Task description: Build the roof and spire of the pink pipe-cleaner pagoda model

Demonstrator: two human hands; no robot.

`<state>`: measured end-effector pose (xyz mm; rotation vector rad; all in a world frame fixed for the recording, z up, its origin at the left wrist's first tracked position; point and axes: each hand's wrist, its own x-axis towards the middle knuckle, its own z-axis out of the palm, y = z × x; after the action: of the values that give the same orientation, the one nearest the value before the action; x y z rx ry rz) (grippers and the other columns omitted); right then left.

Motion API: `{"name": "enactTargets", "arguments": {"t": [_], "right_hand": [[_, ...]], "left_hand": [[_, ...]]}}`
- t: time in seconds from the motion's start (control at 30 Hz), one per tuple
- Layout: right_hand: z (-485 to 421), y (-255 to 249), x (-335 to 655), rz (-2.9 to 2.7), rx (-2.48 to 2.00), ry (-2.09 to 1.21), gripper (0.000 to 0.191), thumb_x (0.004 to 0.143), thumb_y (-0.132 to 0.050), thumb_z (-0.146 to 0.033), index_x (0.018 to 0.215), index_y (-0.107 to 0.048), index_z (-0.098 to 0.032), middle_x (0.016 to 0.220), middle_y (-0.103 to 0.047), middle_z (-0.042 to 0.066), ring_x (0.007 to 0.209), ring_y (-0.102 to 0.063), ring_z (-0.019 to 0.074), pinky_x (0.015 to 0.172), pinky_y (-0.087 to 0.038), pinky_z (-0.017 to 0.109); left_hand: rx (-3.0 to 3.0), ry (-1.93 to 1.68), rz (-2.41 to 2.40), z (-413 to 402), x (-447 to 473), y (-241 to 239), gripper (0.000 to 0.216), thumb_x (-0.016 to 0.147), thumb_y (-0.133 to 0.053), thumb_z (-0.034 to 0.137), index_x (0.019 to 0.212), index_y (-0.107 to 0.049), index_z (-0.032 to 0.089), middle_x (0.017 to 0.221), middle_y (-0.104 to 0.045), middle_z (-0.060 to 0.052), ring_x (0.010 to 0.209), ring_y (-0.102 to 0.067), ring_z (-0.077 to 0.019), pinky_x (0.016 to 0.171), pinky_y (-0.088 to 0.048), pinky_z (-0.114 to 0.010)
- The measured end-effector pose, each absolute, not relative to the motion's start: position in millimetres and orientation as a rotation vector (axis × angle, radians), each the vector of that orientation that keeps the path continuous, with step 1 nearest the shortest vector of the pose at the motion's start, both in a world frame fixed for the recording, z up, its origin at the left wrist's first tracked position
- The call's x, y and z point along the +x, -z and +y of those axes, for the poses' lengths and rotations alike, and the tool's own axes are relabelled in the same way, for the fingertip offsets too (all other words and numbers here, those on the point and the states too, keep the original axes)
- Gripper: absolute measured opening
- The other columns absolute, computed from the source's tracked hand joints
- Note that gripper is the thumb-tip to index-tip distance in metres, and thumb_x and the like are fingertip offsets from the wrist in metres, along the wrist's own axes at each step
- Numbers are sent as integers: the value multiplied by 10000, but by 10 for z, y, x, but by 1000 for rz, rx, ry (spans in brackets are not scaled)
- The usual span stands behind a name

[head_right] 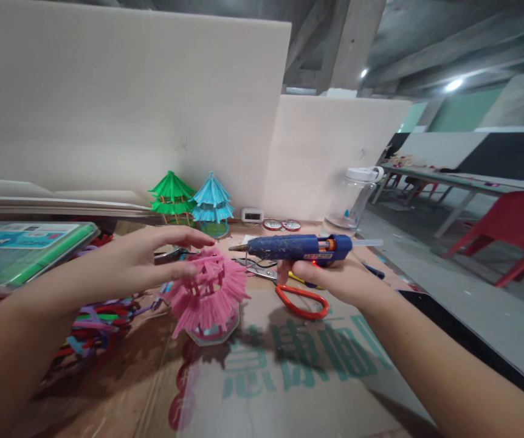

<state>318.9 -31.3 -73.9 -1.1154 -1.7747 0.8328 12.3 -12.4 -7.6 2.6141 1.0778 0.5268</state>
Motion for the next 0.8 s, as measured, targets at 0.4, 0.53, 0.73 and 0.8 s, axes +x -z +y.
{"name": "enactTargets", "arguments": {"t": [0.4, 0.53, 0.73, 0.8], "right_hand": [[-270, 799, 3244, -1820, -989, -838, 535, 715, -627, -703, 839, -726, -192, 813, -751, 90, 763, -698, 256, 671, -545, 352], [-260, 803, 3264, -1884, -903, -845, 472, 783, -608, -644, 844, -713, -188, 836, -740, 81, 807, -694, 234, 724, -535, 327], [-187, 796, 3319, -1860, -1002, -745, 492, 776, -597, -656, 865, -689, -181, 824, -727, 77, 783, -673, 234, 712, -517, 349], [-90, 780, 3331, -1821, -1112, -705, 491, 766, -605, -655, 827, -700, -178, 813, -728, 73, 802, -672, 232, 734, -518, 347]], "left_hand": [[2507, -910, 1325, -113, 140, -14, 236, 785, -408, 275, 767, -627, 188, 631, -564, 13, 559, -490, -139, 507, -336, -243], [2479, -856, 1313, -121, 148, -14, 279, 825, -455, 316, 918, -690, 200, 601, -551, 24, 503, -456, -121, 474, -320, -234], [2400, -921, 1330, -96, 116, -8, 293, 840, -500, 400, 935, -695, 203, 659, -643, -1, 566, -559, -138, 500, -367, -240], [2371, -940, 1359, -80, 98, -1, 290, 833, -516, 430, 881, -694, 205, 710, -682, -17, 635, -604, -161, 524, -388, -247]]}}
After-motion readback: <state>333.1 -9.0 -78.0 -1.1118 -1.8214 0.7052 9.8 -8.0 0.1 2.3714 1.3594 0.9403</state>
